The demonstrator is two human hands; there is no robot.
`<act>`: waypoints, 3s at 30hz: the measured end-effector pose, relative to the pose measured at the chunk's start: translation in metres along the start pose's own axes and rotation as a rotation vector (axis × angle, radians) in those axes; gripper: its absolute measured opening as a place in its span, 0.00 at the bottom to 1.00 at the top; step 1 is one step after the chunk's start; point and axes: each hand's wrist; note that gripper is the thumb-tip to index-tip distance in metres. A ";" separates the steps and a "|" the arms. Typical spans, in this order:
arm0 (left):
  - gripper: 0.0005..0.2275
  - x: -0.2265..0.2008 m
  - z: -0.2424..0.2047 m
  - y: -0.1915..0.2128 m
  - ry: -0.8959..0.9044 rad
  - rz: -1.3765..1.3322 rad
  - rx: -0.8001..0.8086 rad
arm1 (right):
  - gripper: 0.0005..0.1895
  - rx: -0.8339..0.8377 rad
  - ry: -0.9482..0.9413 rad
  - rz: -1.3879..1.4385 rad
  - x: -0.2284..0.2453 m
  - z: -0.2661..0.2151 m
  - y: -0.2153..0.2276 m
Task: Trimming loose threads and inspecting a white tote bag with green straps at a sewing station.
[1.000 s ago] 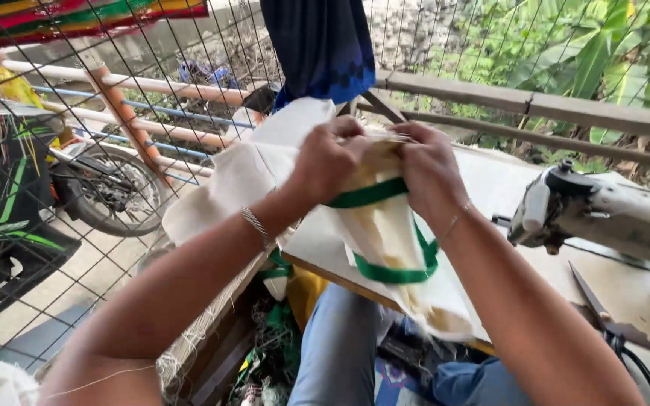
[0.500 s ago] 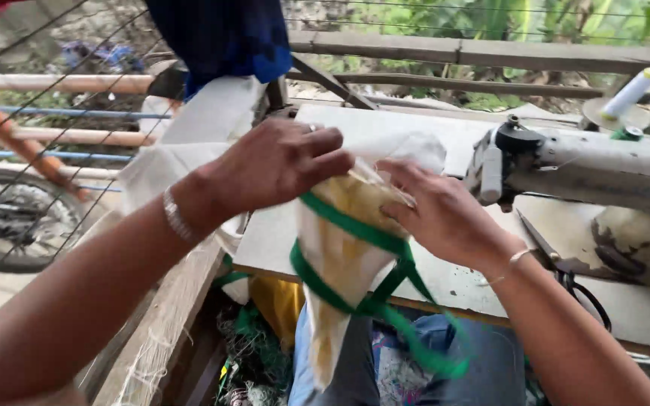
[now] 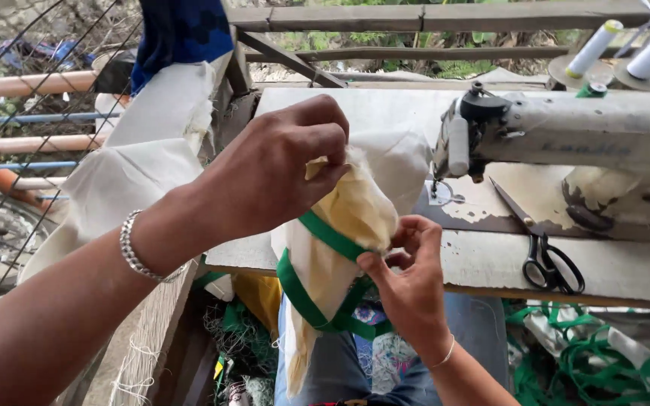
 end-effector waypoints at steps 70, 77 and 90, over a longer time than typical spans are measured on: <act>0.08 -0.013 -0.041 0.046 0.168 0.284 -0.056 | 0.07 0.349 0.340 0.064 0.007 0.074 0.019; 0.08 -0.021 -0.023 0.050 0.590 0.135 0.112 | 0.16 0.179 0.458 -0.238 0.005 0.068 0.042; 0.02 -0.043 -0.009 0.047 0.732 0.144 0.162 | 0.06 0.574 0.435 -0.107 0.002 0.080 0.078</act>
Point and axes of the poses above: each hand's wrist, its own z-axis towards the middle knuckle, its own y-axis out of the back of the hand, x = y × z, and after that the axes turned 13 degrees about -z, right-handed
